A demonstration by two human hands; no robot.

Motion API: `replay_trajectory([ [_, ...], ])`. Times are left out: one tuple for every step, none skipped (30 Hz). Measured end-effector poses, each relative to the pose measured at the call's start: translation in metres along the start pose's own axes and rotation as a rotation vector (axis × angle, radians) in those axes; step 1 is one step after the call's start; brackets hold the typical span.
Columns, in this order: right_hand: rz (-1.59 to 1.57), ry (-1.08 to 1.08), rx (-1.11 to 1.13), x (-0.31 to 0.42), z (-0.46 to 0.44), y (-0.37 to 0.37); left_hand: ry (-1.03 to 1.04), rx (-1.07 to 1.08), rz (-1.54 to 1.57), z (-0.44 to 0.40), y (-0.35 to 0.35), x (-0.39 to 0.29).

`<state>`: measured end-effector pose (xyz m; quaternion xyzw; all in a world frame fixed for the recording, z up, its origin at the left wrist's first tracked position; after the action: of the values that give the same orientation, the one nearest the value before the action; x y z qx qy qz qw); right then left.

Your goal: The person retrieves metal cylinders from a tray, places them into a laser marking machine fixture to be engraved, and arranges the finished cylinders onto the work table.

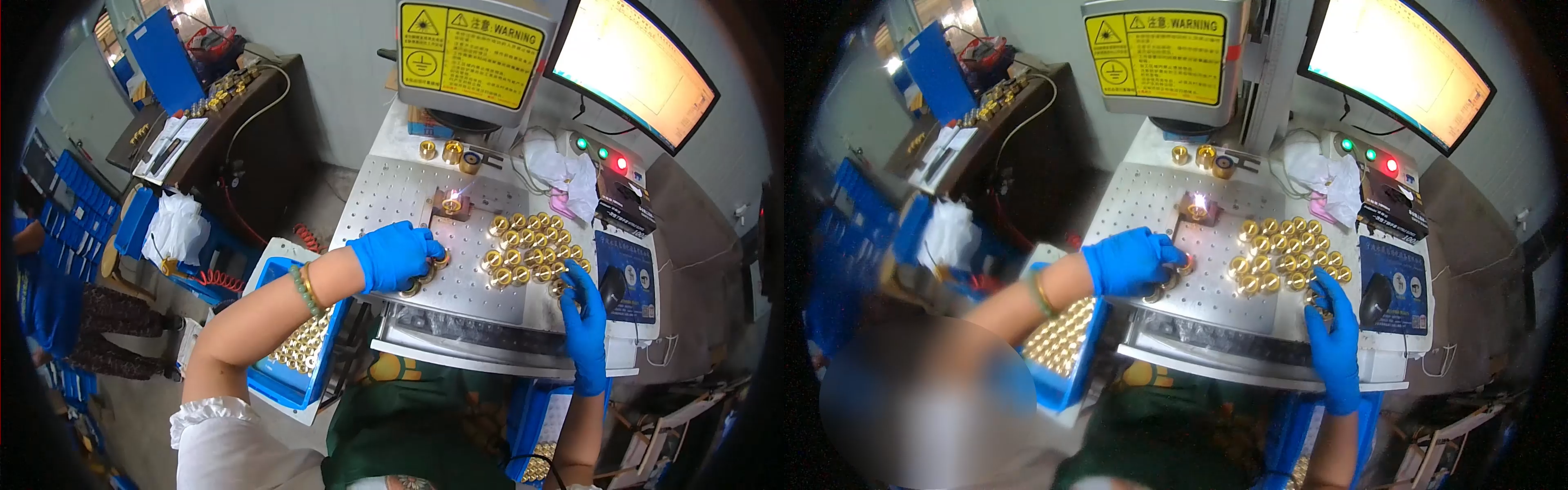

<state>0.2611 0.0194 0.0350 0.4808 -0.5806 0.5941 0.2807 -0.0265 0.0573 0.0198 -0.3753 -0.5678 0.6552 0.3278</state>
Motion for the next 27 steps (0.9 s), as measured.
replay_trajectory([
  [-0.019,0.004,-0.017,-0.001,0.0,0.0,0.019,0.037,0.008,-0.003,0.003,-0.002],
  [-0.037,0.005,-0.032,-0.002,0.0,0.001,0.009,0.035,0.015,-0.006,0.003,-0.003],
  [-0.045,-0.005,-0.035,0.0,-0.002,0.004,-0.048,0.075,-0.022,-0.009,0.006,0.0],
  [-0.046,-0.005,-0.01,0.003,-0.003,0.008,-0.112,0.118,-0.056,-0.008,0.007,0.001],
  [0.059,-0.023,-0.034,0.011,-0.004,0.006,-0.153,0.133,-0.064,-0.004,0.009,0.0],
  [0.158,-0.041,-0.042,0.017,-0.008,0.006,-0.197,0.14,-0.035,0.014,0.007,0.001],
  [0.165,-0.076,-0.075,0.016,-0.008,0.002,-0.162,-0.013,0.056,0.036,-0.005,-0.006],
  [0.165,-0.108,-0.109,0.012,-0.008,-0.005,-0.134,-0.166,0.138,0.062,-0.015,-0.015],
  [0.143,-0.065,-0.111,0.011,-0.005,-0.01,-0.221,-0.313,0.171,0.098,-0.021,-0.027],
  [0.127,-0.022,-0.121,0.008,-0.004,-0.018,-0.318,-0.378,0.305,0.131,-0.014,-0.031],
  [0.143,-0.01,-0.114,-0.002,-0.003,-0.026,-0.428,-0.404,0.295,0.162,0.0,-0.037],
  [0.16,0.001,-0.114,-0.013,-0.003,-0.034,-0.531,-0.428,0.279,0.193,0.02,-0.046],
  [0.179,0.0,-0.101,-0.019,-0.005,-0.037,-0.693,-0.413,0.253,0.223,0.046,-0.053],
  [0.134,-0.017,-0.085,-0.027,-0.006,-0.039,-0.851,-0.395,0.225,0.249,0.076,-0.061],
  [0.101,-0.013,-0.07,-0.027,-0.009,-0.036,-1.025,-0.308,0.258,0.271,0.113,-0.07],
  [0.07,-0.006,-0.06,-0.026,-0.012,-0.033,-1.193,-0.217,0.29,0.289,0.147,-0.078],
  [0.077,-0.027,-0.055,-0.027,-0.016,-0.03,-1.351,-0.098,0.33,0.301,0.178,-0.086],
  [0.073,-0.026,-0.045,-0.026,-0.019,-0.025,-1.503,0.023,0.37,0.31,0.205,-0.094],
  [0.109,-0.039,-0.037,-0.022,-0.023,-0.021,-1.509,0.027,0.371,0.309,0.221,-0.099],
  [0.147,-0.053,-0.03,-0.018,-0.026,-0.018,-1.606,0.21,0.331,0.311,0.242,-0.103],
  [0.146,-0.054,-0.026,-0.016,-0.027,-0.017,-1.694,0.395,0.286,0.317,0.266,-0.107],
  [0.167,-0.056,-0.012,-0.014,-0.027,-0.016,-1.695,0.397,0.288,0.322,0.309,-0.11],
  [0.188,-0.058,0.003,-0.011,-0.028,-0.015,-1.782,0.306,0.305,0.333,0.361,-0.111],
  [0.21,-0.06,0.017,-0.009,-0.028,-0.015,-1.865,0.212,0.322,0.341,0.387,-0.112],
  [0.213,-0.059,0.02,-0.007,-0.027,-0.015,-1.786,0.48,0.359,0.31,0.292,-0.113],
  [0.177,-0.073,0.029,-0.005,-0.025,-0.015,-1.785,0.481,0.362,0.305,0.296,-0.113],
  [0.14,-0.087,0.038,-0.004,-0.024,-0.015,-1.79,0.451,0.332,0.302,0.299,-0.114],
])
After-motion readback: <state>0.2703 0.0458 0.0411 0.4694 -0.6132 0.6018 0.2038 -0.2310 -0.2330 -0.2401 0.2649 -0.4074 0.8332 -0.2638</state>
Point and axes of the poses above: each hand's wrist, its own z-axis away from the middle knuckle, its own y-axis out of the palm, x = y × z, the point moved 6 cm from there along -z, towards the middle knuckle, and after that the axes turned 8 degrees about x, right-handed, at the moved point
